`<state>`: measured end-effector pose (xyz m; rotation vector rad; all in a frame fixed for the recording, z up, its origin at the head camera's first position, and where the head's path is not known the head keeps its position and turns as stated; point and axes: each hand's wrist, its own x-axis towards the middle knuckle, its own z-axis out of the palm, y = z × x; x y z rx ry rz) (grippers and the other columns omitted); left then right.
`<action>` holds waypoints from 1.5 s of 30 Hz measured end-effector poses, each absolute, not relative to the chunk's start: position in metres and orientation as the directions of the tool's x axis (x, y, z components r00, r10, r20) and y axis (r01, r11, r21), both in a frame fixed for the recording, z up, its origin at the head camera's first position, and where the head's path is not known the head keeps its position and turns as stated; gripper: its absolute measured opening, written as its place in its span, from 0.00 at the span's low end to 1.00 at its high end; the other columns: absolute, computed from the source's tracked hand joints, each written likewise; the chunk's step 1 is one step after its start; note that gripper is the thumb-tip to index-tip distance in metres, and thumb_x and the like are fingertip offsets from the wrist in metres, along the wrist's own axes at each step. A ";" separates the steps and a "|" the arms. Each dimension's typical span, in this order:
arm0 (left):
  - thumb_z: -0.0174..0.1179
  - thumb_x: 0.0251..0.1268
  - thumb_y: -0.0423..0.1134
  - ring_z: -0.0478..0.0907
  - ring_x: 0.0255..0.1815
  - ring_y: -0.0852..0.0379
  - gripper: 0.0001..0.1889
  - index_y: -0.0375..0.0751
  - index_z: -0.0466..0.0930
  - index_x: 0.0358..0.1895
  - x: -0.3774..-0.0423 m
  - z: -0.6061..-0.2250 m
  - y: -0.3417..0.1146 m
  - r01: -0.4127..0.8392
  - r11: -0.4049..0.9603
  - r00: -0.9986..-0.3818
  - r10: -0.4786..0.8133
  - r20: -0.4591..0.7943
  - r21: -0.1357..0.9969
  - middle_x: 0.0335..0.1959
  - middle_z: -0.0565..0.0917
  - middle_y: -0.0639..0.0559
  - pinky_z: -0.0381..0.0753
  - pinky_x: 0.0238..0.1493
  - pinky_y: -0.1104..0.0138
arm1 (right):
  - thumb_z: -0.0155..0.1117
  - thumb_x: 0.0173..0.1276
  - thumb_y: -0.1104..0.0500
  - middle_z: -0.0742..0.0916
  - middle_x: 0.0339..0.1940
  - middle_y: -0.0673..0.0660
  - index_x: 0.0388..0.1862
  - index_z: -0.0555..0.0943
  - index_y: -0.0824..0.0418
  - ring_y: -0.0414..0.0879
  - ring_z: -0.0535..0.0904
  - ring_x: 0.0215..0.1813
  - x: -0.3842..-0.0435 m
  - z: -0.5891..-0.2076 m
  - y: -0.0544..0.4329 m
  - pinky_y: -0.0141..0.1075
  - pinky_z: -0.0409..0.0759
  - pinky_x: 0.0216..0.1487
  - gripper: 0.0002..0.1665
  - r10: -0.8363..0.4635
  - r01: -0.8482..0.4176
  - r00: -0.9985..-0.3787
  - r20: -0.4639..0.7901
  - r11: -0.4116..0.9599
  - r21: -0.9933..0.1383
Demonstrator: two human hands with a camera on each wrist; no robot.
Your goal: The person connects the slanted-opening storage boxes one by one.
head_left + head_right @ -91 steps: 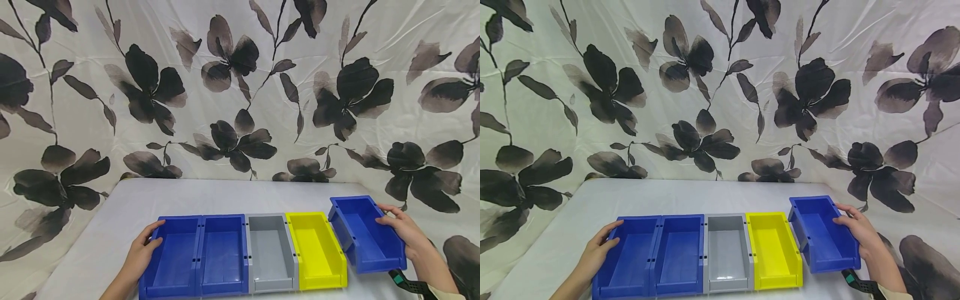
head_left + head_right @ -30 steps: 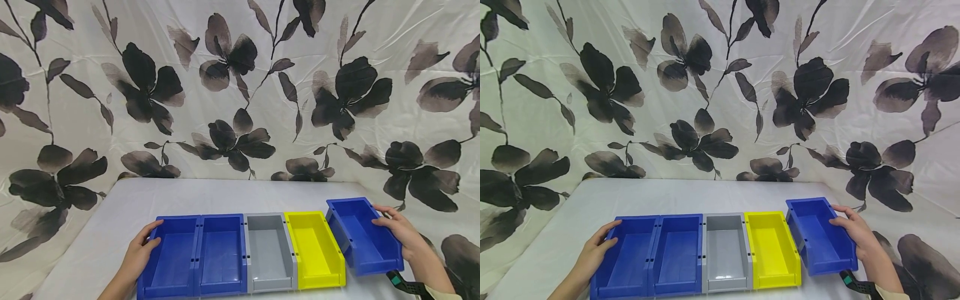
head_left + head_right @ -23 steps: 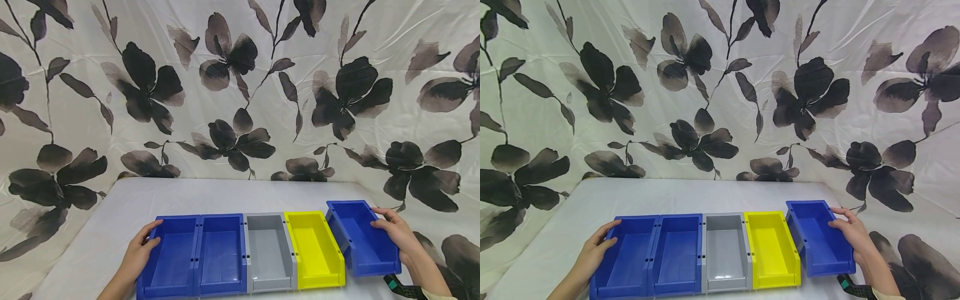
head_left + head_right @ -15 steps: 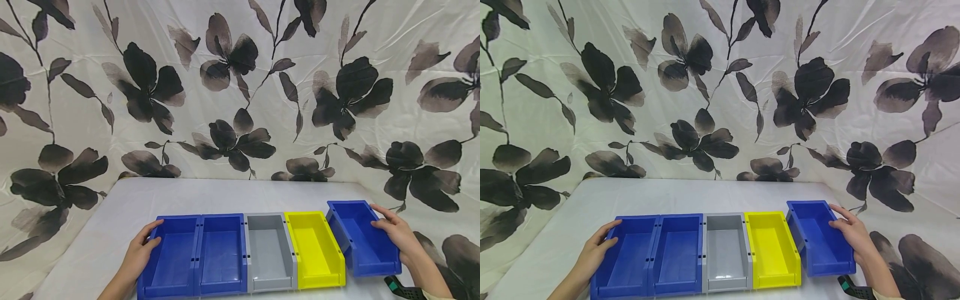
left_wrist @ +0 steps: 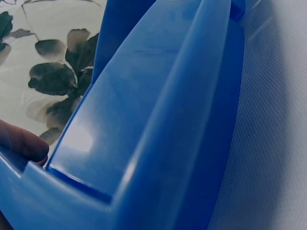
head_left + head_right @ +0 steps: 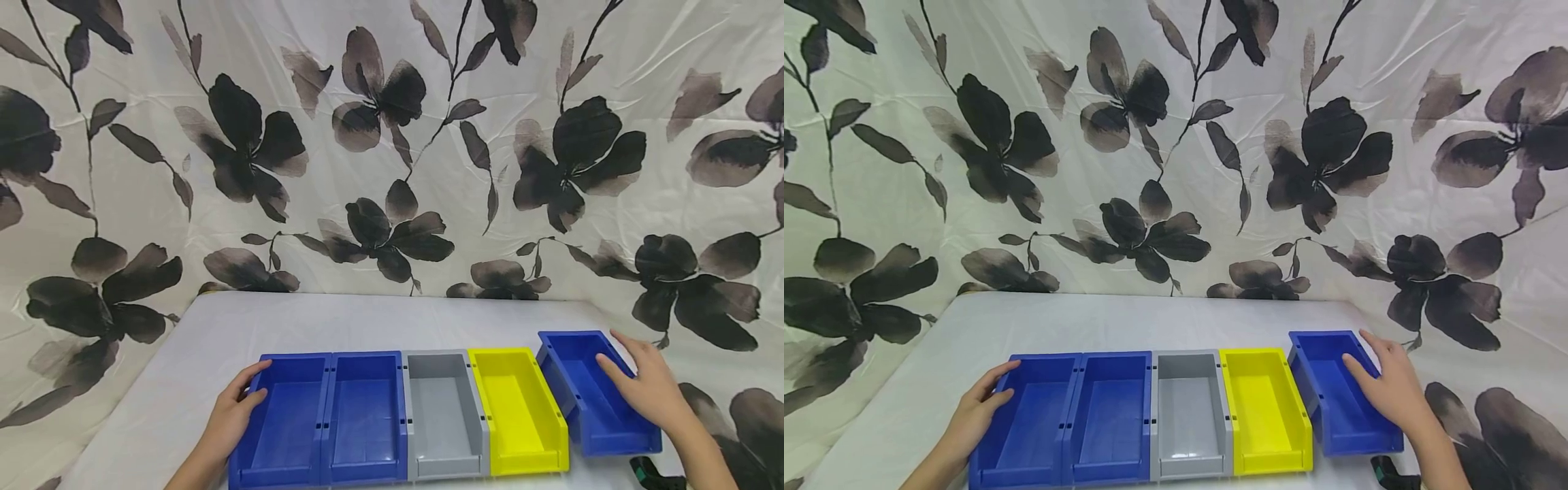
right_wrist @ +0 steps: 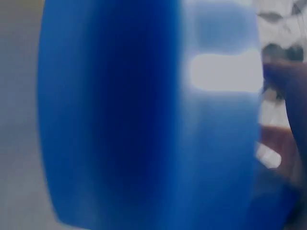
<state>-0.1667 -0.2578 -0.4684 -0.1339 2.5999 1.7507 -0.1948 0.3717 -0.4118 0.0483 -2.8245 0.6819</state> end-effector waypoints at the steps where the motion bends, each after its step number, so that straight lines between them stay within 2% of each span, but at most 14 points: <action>1: 0.47 0.75 0.33 0.64 0.66 0.37 0.25 0.44 0.60 0.73 -0.167 -0.468 -0.258 -0.074 0.379 -0.996 -0.069 -0.051 0.923 0.69 0.62 0.35 0.64 0.60 0.43 | 0.58 0.72 0.45 0.68 0.61 0.79 0.72 0.61 0.69 0.77 0.65 0.57 -0.195 -0.411 0.369 0.73 0.64 0.48 0.41 -0.002 -0.109 -0.966 0.257 0.909 -0.402; 3: 0.47 0.75 0.33 0.64 0.66 0.37 0.25 0.44 0.60 0.73 -0.166 -0.468 -0.258 -0.070 0.387 -0.996 -0.070 -0.046 0.920 0.69 0.63 0.35 0.64 0.60 0.43 | 0.60 0.70 0.43 0.64 0.66 0.80 0.74 0.60 0.66 0.80 0.59 0.62 -0.194 -0.408 0.363 0.77 0.56 0.51 0.43 -0.045 -0.140 -0.960 0.276 0.932 -0.335; 5: 0.47 0.75 0.32 0.64 0.66 0.36 0.25 0.44 0.60 0.73 -0.166 -0.468 -0.259 -0.063 0.391 -0.997 -0.070 -0.039 0.918 0.69 0.63 0.35 0.64 0.60 0.43 | 0.60 0.69 0.42 0.62 0.68 0.79 0.74 0.60 0.63 0.80 0.55 0.65 -0.195 -0.405 0.357 0.78 0.52 0.52 0.43 -0.083 -0.168 -0.958 0.274 0.938 -0.304; 13: 0.46 0.75 0.33 0.61 0.68 0.36 0.25 0.45 0.59 0.73 -0.167 -0.468 -0.261 -0.065 0.390 -0.997 -0.058 -0.046 0.918 0.70 0.62 0.35 0.60 0.62 0.41 | 0.54 0.72 0.38 0.55 0.74 0.77 0.77 0.57 0.57 0.79 0.43 0.71 -0.195 -0.397 0.340 0.75 0.41 0.60 0.43 -0.160 -0.200 -0.976 0.145 0.923 -0.330; 22: 0.45 0.76 0.33 0.63 0.66 0.36 0.25 0.43 0.59 0.73 -0.167 -0.471 -0.259 -0.048 0.377 -0.998 -0.043 -0.035 0.925 0.69 0.62 0.34 0.63 0.59 0.42 | 0.50 0.69 0.31 0.59 0.72 0.76 0.76 0.61 0.55 0.81 0.45 0.69 -0.197 -0.405 0.329 0.76 0.43 0.58 0.45 -0.151 -0.167 -0.984 0.090 0.961 -0.220; 27: 0.45 0.77 0.34 0.62 0.67 0.35 0.24 0.43 0.59 0.73 -0.167 -0.471 -0.260 -0.038 0.376 -0.999 -0.035 -0.027 0.926 0.69 0.61 0.34 0.61 0.61 0.41 | 0.47 0.73 0.34 0.59 0.73 0.75 0.76 0.61 0.53 0.79 0.44 0.71 -0.196 -0.408 0.326 0.77 0.41 0.57 0.40 -0.167 -0.188 -0.980 0.104 0.954 -0.233; 35: 0.45 0.76 0.33 0.62 0.67 0.35 0.24 0.43 0.59 0.73 -0.167 -0.470 -0.259 -0.031 0.378 -0.999 -0.035 -0.020 0.925 0.69 0.62 0.34 0.61 0.61 0.41 | 0.43 0.75 0.36 0.58 0.74 0.74 0.79 0.54 0.48 0.79 0.43 0.71 -0.194 -0.407 0.324 0.76 0.37 0.58 0.39 -0.168 -0.187 -0.981 0.096 0.950 -0.250; 45: 0.45 0.76 0.34 0.62 0.67 0.35 0.24 0.42 0.59 0.73 -0.167 -0.471 -0.260 -0.031 0.372 -0.999 -0.032 -0.020 0.928 0.69 0.62 0.34 0.61 0.61 0.41 | 0.41 0.76 0.35 0.56 0.73 0.76 0.78 0.57 0.49 0.82 0.42 0.69 -0.195 -0.402 0.319 0.76 0.36 0.58 0.37 -0.174 -0.179 -0.984 0.043 0.950 -0.255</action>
